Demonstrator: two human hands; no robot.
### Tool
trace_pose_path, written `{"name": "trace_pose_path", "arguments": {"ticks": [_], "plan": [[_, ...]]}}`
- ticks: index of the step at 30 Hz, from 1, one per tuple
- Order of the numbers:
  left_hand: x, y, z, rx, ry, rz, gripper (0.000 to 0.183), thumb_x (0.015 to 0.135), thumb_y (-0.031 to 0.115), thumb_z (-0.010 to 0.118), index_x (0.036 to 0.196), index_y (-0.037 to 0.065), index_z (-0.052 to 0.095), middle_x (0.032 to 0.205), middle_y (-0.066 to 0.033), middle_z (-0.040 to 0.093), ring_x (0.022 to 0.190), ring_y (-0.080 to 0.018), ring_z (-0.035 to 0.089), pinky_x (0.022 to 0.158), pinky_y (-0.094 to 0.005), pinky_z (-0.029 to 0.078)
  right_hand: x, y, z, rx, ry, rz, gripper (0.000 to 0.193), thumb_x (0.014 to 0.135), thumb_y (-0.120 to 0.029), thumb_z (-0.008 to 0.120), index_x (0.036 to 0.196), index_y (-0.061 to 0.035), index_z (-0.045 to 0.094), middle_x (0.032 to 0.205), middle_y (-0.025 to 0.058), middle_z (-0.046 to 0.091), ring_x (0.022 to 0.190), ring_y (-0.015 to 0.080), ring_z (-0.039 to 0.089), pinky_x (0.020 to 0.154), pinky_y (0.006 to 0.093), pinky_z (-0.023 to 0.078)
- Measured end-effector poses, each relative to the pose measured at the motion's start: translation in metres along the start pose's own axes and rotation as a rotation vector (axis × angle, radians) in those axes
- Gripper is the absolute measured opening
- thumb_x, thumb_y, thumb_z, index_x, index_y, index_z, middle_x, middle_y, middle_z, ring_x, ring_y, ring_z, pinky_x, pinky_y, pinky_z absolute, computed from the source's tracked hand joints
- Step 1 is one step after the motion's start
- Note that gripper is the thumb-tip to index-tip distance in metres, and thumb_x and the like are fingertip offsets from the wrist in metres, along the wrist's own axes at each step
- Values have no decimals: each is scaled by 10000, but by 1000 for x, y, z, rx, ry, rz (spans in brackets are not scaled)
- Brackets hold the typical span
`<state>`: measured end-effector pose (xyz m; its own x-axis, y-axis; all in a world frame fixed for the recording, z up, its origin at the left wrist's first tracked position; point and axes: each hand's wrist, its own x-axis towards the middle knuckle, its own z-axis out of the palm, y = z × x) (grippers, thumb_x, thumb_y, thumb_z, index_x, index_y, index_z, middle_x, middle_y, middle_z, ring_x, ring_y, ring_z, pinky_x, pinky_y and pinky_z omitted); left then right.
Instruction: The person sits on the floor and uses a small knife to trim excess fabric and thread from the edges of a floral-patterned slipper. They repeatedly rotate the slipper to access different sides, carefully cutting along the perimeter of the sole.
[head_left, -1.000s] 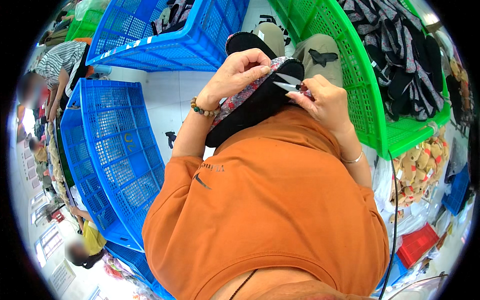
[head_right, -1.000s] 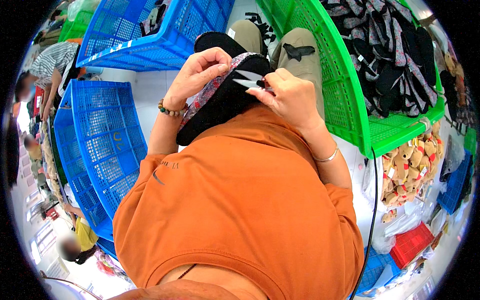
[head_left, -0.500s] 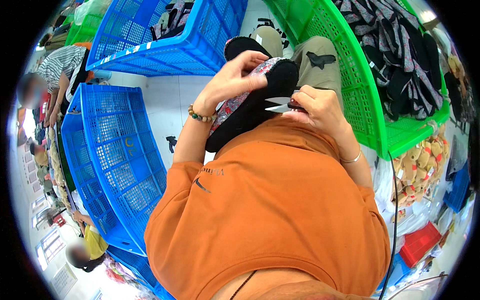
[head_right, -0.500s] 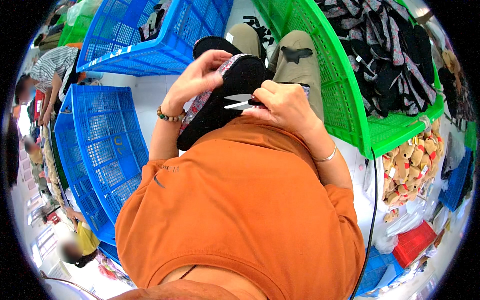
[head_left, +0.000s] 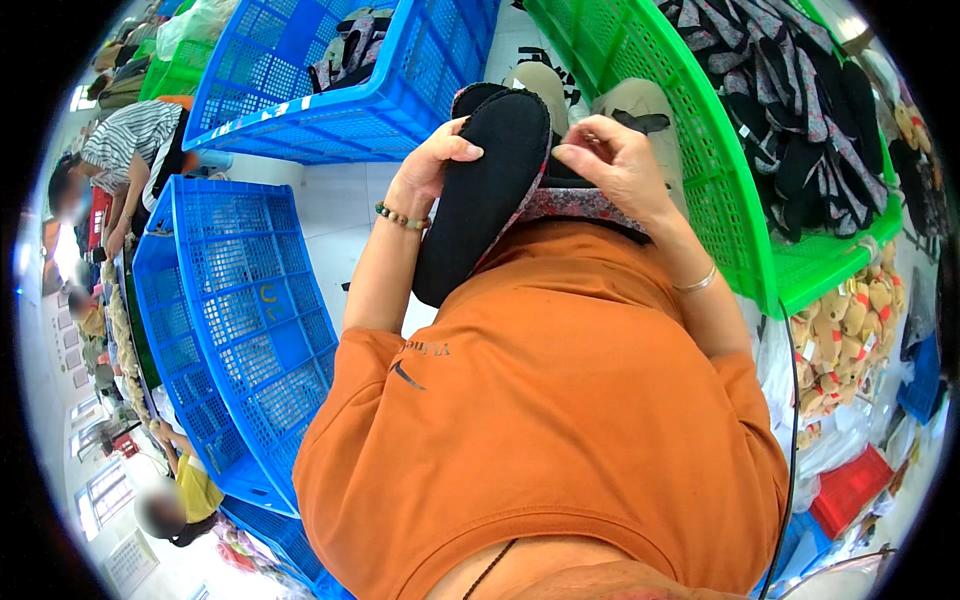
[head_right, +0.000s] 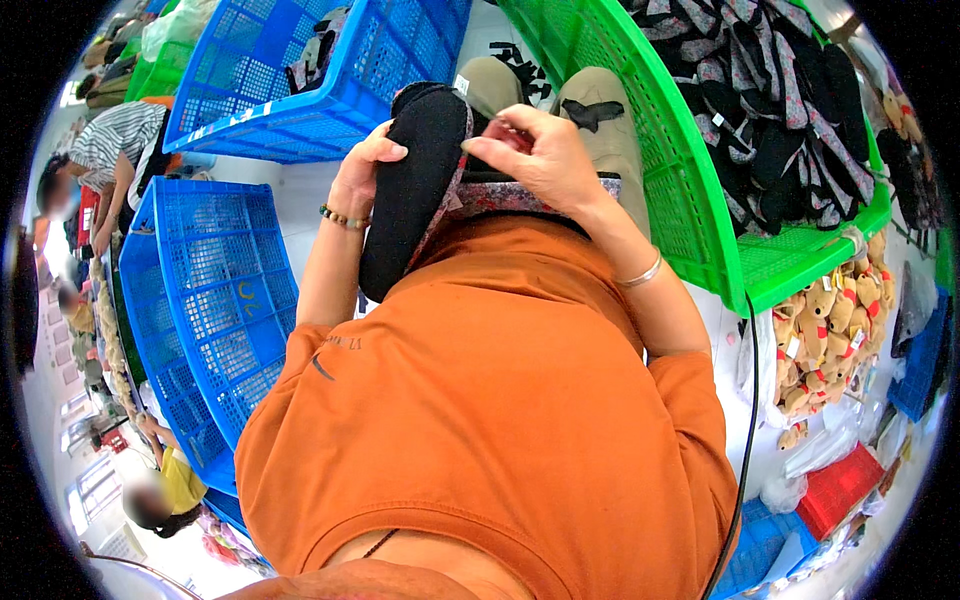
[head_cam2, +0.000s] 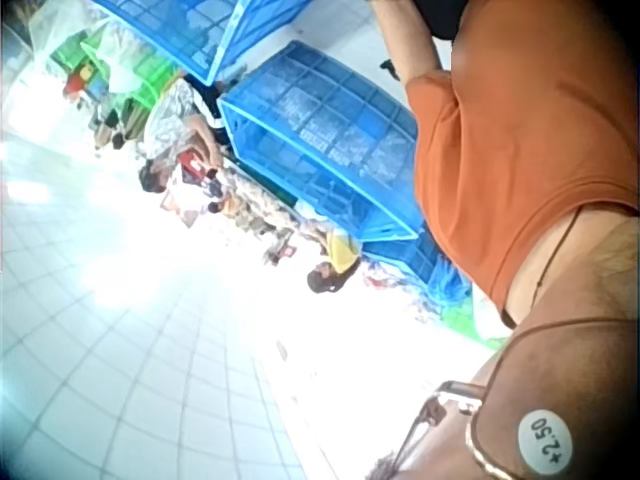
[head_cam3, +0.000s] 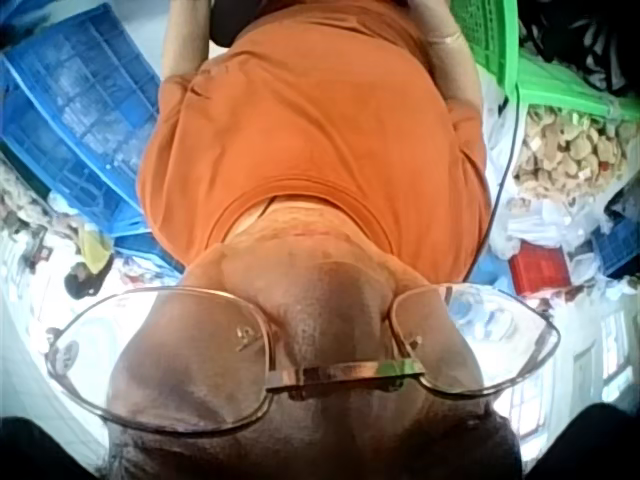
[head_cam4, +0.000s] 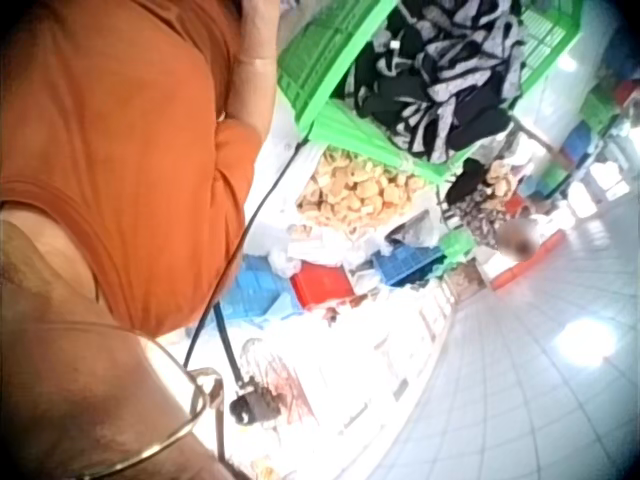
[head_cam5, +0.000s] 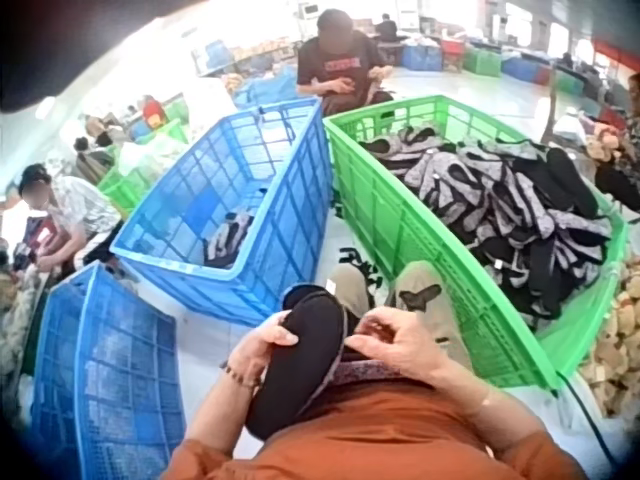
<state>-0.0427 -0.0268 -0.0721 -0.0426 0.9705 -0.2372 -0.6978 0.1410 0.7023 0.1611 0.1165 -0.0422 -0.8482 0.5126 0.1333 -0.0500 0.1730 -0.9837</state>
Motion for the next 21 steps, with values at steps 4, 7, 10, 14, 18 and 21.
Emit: {"name": "trace_pose_path", "arguments": {"ticks": [4,7,10,14,18,21], "plan": [[4,-2,-17,-121,46,11,576,677,46,568,1223,-92,444,1099,-224,593,911,-295,643,811,-396,547,15,2,14,22,77,-87,195,838,-173,664,778,5,609,628,-45,493,584,23,394,502,201,332],[-1,1,-19,-339,42,-11,600,682,55,543,1243,-114,415,1103,-273,579,906,-342,644,791,-430,559,18,8,5,124,186,-15,207,860,-174,639,771,10,607,624,-61,479,577,19,379,498,202,319],[2,-3,-38,-454,-12,-18,619,682,81,540,1253,-115,406,1112,-311,557,923,-371,631,806,-449,548,9,4,9,-33,142,-49,204,859,-180,643,787,8,612,614,-47,482,570,22,378,493,202,319],[9,-7,-33,-340,6,12,708,661,157,585,1286,-101,375,1051,-261,566,848,-297,609,744,-385,532,5,8,19,-17,116,-98,179,850,-165,655,808,6,621,629,-29,510,577,28,398,501,204,337],[5,-1,0,-335,-103,34,792,643,247,626,1311,-80,352,917,-145,537,716,-165,494,627,-266,434,12,8,9,99,295,6,194,859,-160,642,783,17,620,651,-53,515,590,20,408,519,192,341],[7,-3,-2,-458,-250,-12,807,657,293,636,1321,-70,354,924,-112,502,698,-130,449,626,-240,385,13,17,7,18,304,-1,206,850,-173,654,777,13,606,629,-42,496,588,26,412,507,201,340]]}}
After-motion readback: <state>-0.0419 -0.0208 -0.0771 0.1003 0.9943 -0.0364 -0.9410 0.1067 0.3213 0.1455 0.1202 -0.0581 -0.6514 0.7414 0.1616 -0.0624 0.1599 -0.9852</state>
